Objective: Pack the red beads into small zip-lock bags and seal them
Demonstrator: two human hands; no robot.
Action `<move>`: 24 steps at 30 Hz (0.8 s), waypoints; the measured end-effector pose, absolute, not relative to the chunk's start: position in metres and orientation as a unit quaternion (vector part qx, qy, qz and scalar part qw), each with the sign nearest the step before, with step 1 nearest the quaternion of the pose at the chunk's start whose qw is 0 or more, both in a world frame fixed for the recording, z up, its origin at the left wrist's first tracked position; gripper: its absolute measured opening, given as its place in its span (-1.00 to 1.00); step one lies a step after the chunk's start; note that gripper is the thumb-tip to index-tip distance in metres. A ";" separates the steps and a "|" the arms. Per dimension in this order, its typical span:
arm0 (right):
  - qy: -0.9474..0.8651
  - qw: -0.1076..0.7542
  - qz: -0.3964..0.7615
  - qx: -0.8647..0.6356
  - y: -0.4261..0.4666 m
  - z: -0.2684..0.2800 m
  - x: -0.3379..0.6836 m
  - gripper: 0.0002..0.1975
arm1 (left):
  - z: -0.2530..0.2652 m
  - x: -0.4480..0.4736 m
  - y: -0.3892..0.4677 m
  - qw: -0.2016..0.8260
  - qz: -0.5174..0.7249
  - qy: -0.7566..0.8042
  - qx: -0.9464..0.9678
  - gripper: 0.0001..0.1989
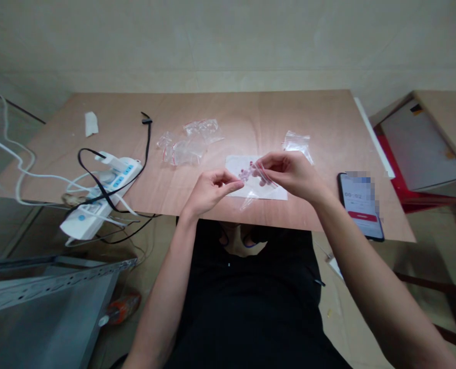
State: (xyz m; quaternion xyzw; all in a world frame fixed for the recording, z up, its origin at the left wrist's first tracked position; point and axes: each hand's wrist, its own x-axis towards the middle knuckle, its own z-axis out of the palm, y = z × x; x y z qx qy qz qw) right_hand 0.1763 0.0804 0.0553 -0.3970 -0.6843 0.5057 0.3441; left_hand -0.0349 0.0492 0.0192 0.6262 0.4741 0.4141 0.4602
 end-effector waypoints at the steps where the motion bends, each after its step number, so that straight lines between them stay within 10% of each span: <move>1: -0.662 0.358 0.523 -0.400 0.079 0.053 0.177 -0.69 | 0.017 -0.035 0.050 0.483 0.425 0.464 0.609 -0.70; 12: -0.659 0.363 0.512 -0.415 0.078 0.041 0.185 -0.62 | 0.002 -0.029 0.052 0.437 0.407 0.486 0.638 -0.68; 18: -0.718 0.335 0.434 -0.428 0.074 0.043 0.176 -0.72 | 0.017 -0.010 0.042 0.235 0.394 0.467 0.756 -0.04; 24: -0.701 0.386 0.415 -0.433 0.080 0.029 0.168 -0.82 | 0.012 -0.001 0.048 0.246 0.417 0.518 0.705 -0.72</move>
